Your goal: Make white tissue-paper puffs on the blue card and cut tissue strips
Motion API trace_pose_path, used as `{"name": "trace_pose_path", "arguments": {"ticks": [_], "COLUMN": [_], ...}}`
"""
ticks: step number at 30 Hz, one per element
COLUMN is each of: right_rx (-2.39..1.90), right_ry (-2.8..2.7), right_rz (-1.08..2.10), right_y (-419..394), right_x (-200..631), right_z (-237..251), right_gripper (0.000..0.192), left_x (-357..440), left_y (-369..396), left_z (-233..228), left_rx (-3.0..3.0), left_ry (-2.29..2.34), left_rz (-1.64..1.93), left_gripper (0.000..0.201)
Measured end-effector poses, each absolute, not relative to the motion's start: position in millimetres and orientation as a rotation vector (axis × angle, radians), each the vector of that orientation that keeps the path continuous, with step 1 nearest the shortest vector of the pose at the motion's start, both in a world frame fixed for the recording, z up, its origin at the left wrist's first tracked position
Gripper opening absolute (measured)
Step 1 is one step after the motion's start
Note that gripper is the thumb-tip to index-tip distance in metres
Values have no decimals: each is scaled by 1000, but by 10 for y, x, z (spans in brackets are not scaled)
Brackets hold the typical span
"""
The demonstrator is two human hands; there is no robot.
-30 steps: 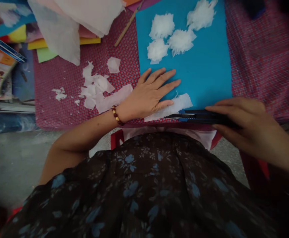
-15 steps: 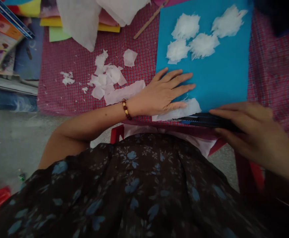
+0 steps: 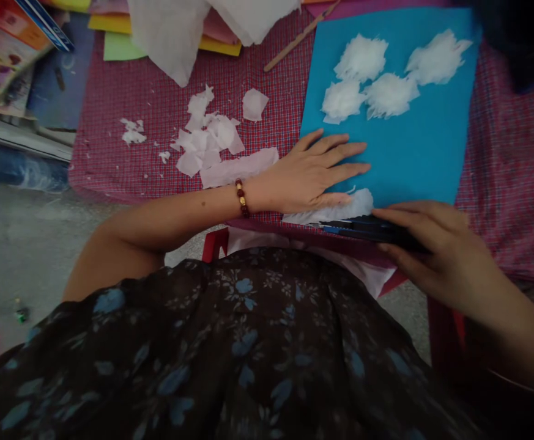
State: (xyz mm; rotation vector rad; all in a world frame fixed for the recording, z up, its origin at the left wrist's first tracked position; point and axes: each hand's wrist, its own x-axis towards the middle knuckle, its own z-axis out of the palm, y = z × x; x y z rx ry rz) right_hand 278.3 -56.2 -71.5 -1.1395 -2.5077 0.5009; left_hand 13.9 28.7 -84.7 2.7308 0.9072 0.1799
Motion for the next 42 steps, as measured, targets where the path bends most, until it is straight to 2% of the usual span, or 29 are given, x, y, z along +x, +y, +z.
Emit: {"name": "trace_pose_path", "arguments": {"ticks": [8, 15, 21, 25, 27, 31, 34, 36, 39, 42], "right_rx": [-1104, -1216, -1343, -1541, -1582, -1587, -1651, -1682, -1709, -1720], "right_ry": [-2505, -2420, -2201, -1836, -1791, -1896, -1956, -1963, -1935, -1916], "right_rz": [520, 591, 745, 584, 421, 192, 29, -89, -211, -262], "right_y": [-578, -1020, -1159, -1028, -925, -712, -601, -550, -486, -443], "right_x": [2719, 2751, 3079, 3254, 3289, 3308, 3312, 3332, 3400, 3489], "right_z": [-695, -663, -624, -644, -682, -783, -856, -913, -1030, -1160], "right_gripper": [38, 61, 47, 45, 45, 42, 40, 39, 41, 43], "left_x": [135, 154, 130, -4, -59, -47, 56, 113, 101, -7], "left_y": [271, 210, 226, 258, 174, -229, -544, -659, -704, -711], "left_z": [-821, -800, -825, -792, -695, -491, -484, -550, -662, -704], "left_rx": [2736, 2799, 2751, 2275, 2069, 2340, 2612, 2658, 2546, 2076], "left_ry": [909, 976, 1032, 1037, 1102, 1121, 1161, 1209, 1219, 1190], "left_rz": [192, 124, 357, 872, 989, 707, 396, 306, 365, 656], "left_gripper": [58, 55, 51, 40, 37, 27, 53, 60, 42, 21]}}
